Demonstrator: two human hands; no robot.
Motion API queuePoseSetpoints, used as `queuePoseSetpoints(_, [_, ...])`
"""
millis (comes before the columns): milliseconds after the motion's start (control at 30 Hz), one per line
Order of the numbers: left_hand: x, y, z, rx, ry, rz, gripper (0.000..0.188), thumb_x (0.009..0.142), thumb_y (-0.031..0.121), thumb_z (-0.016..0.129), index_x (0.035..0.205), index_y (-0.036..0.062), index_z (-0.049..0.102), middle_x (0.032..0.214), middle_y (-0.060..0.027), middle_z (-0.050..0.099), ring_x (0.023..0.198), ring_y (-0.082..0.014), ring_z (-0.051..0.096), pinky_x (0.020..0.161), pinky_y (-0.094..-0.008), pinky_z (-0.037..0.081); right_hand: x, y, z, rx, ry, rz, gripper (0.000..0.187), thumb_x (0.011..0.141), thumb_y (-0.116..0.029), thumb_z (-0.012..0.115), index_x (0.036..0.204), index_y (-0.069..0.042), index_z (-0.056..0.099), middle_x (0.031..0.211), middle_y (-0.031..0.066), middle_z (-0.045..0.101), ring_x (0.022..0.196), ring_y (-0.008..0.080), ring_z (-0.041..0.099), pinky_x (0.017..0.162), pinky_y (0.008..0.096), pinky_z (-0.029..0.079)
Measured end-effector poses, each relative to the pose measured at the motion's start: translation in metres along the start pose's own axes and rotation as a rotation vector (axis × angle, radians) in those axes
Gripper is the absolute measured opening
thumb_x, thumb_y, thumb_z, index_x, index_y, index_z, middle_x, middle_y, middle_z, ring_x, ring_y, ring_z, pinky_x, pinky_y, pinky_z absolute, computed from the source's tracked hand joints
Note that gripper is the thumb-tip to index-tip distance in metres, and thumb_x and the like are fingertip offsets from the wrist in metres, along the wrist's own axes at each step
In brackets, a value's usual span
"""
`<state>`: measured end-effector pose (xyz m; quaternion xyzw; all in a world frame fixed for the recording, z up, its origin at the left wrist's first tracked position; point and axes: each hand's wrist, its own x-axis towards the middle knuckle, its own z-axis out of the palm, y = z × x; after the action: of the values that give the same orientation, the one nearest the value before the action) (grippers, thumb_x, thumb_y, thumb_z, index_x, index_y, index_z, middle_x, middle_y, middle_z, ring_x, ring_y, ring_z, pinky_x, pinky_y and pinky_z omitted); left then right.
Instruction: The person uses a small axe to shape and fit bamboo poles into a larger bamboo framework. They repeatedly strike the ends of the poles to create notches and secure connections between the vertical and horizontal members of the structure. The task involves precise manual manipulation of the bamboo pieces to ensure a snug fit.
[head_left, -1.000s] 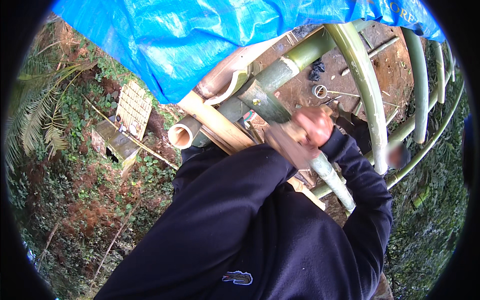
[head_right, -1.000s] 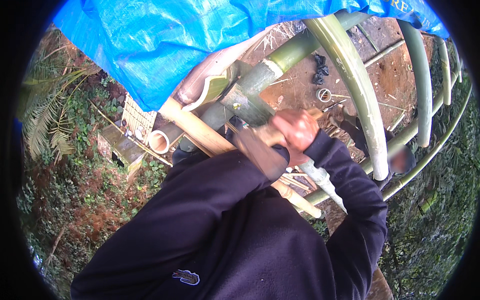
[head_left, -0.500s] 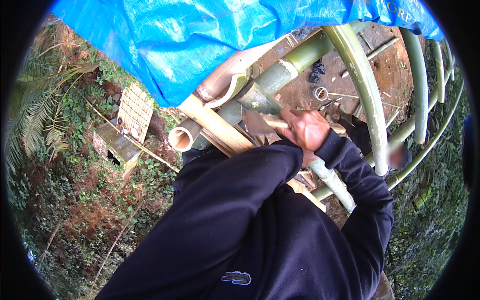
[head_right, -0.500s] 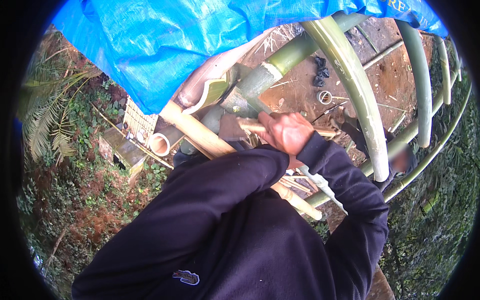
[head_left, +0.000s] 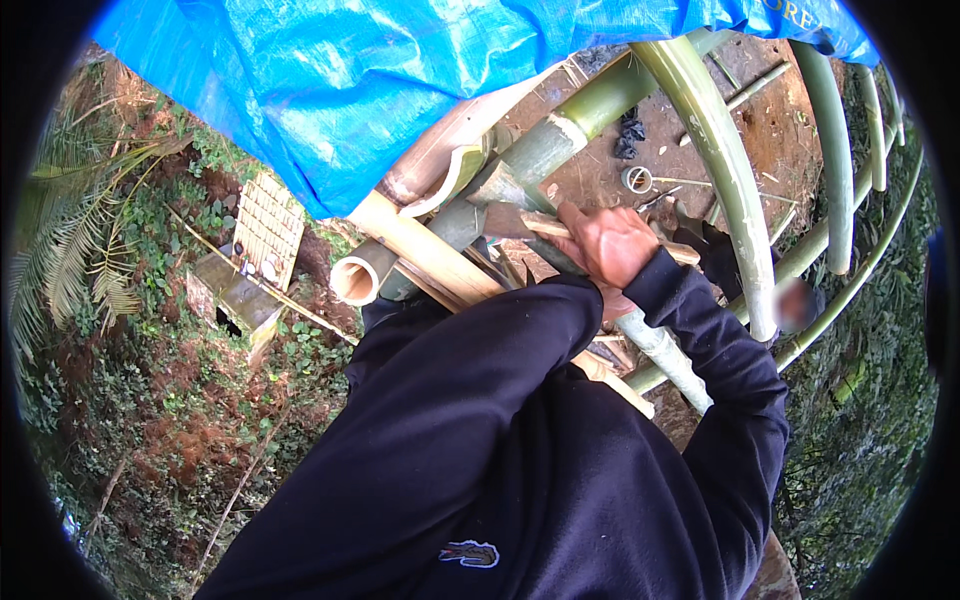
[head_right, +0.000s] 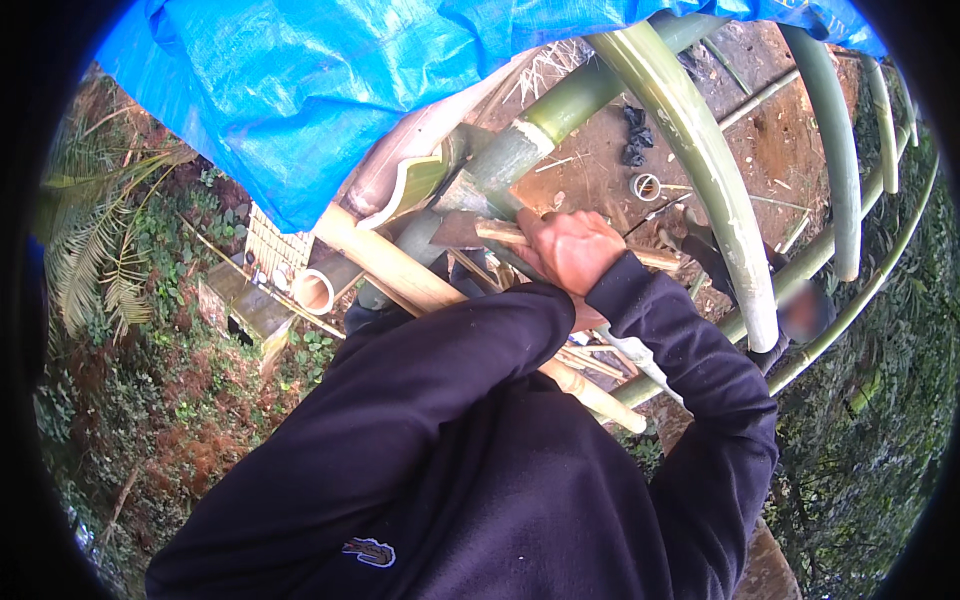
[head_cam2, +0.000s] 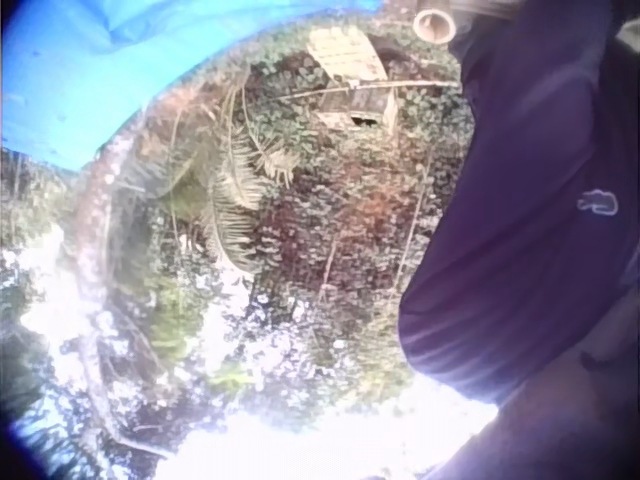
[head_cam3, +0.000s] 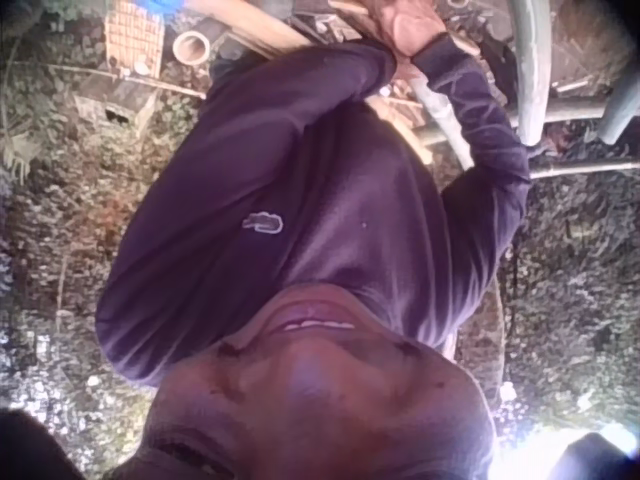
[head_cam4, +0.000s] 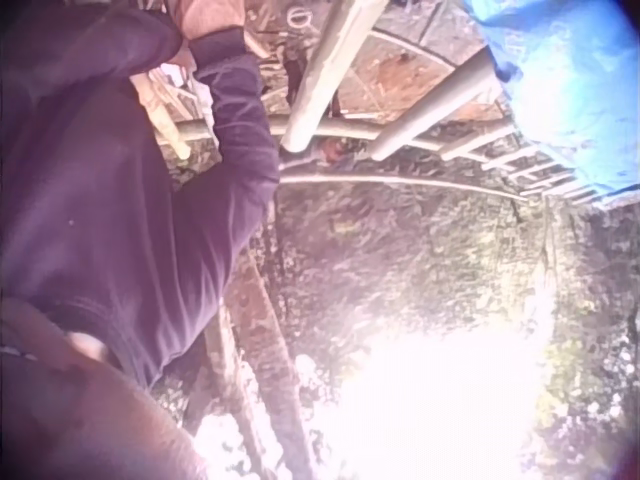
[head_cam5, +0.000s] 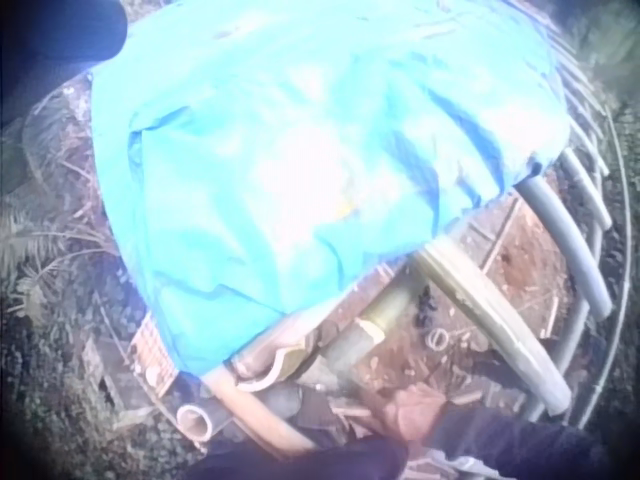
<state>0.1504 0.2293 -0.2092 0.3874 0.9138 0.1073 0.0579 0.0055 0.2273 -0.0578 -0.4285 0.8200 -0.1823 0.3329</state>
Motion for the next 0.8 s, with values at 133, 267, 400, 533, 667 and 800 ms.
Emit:
queuePoseSetpoints(133, [0.001, 0.003, -0.002, -0.01, -0.011, 0.015, 0.023, 0.084, 0.023, 0.058, 0.092, 0.0066, 0.071, 0.09, -0.0062, 0.065, 0.095, -0.0246, 0.06, 0.081, -0.0393, 0.046, -0.014, 0.003, 0.013, 0.123, 0.174, -0.17, 0.027, 0.094, -0.032, 0.06, 0.101, -0.006, 0.055, 0.076, 0.0187, 0.065, 0.071, 0.0378, 0.066, 0.062, 0.0482, 0.052])
queuePoseSetpoints(267, [0.002, 0.009, -0.003, -0.02, -0.017, 0.017, 0.022, 0.084, 0.024, 0.058, 0.092, 0.0072, 0.071, 0.089, -0.0055, 0.064, 0.093, -0.0242, 0.06, 0.079, -0.0394, 0.046, -0.013, 0.0, 0.016, 0.081, 0.094, -0.064, 0.029, 0.094, -0.033, 0.062, 0.103, -0.006, 0.057, 0.075, 0.0193, 0.064, 0.067, 0.0396, 0.064, 0.061, 0.0482, 0.051])
queuePoseSetpoints(400, [0.004, -0.001, -0.001, -0.018, -0.027, 0.022, 0.022, 0.084, 0.024, 0.059, 0.091, 0.0078, 0.071, 0.087, -0.0047, 0.064, 0.091, -0.0238, 0.059, 0.077, -0.0395, 0.046, -0.009, 0.003, 0.017, -0.008, 0.066, -0.006, 0.033, 0.091, -0.038, 0.062, 0.101, -0.007, 0.056, 0.075, 0.0179, 0.065, 0.066, 0.0376, 0.065, 0.06, 0.0477, 0.051])
queuePoseSetpoints(533, [0.004, -0.008, -0.004, -0.009, -0.073, 0.063, 0.021, 0.085, 0.025, 0.059, 0.091, 0.0084, 0.071, 0.086, -0.004, 0.063, 0.089, -0.0234, 0.059, 0.075, -0.0397, 0.046, -0.066, 0.002, -0.008, 0.099, 0.322, 0.112, 0.026, 0.087, -0.028, 0.068, 0.098, -0.006, 0.059, 0.074, 0.0175, 0.066, 0.066, 0.0368, 0.066, 0.06, 0.0448, 0.052])
queuePoseSetpoints(667, [0.006, -0.024, -0.035, 0.124, -0.194, 0.117, 0.019, 0.083, 0.025, 0.061, 0.089, 0.0095, 0.07, 0.085, -0.0028, 0.063, 0.087, -0.0214, 0.058, 0.073, -0.0379, 0.045, -0.165, -0.012, -0.002, 0.223, 0.68, 0.646, 0.023, 0.088, -0.018, 0.068, 0.106, -0.002, 0.068, 0.085, 0.0175, 0.072, 0.073, 0.0321, 0.071, 0.066, 0.0367, 0.056])
queuePoseSetpoints(800, [0.012, -0.025, -0.047, -0.012, -0.203, 0.251, 0.022, 0.067, 0.02, 0.071, 0.086, 0.0094, 0.07, 0.089, -0.0051, 0.064, 0.093, -0.0217, 0.058, 0.072, -0.0355, 0.046, -0.26, -0.075, 0.039, 0.159, 1.083, 1.147, 0.031, 0.093, -0.024, 0.067, 0.111, 0.0, 0.071, 0.089, 0.0173, 0.073, 0.081, 0.0212, 0.069, 0.081, 0.0363, 0.054])
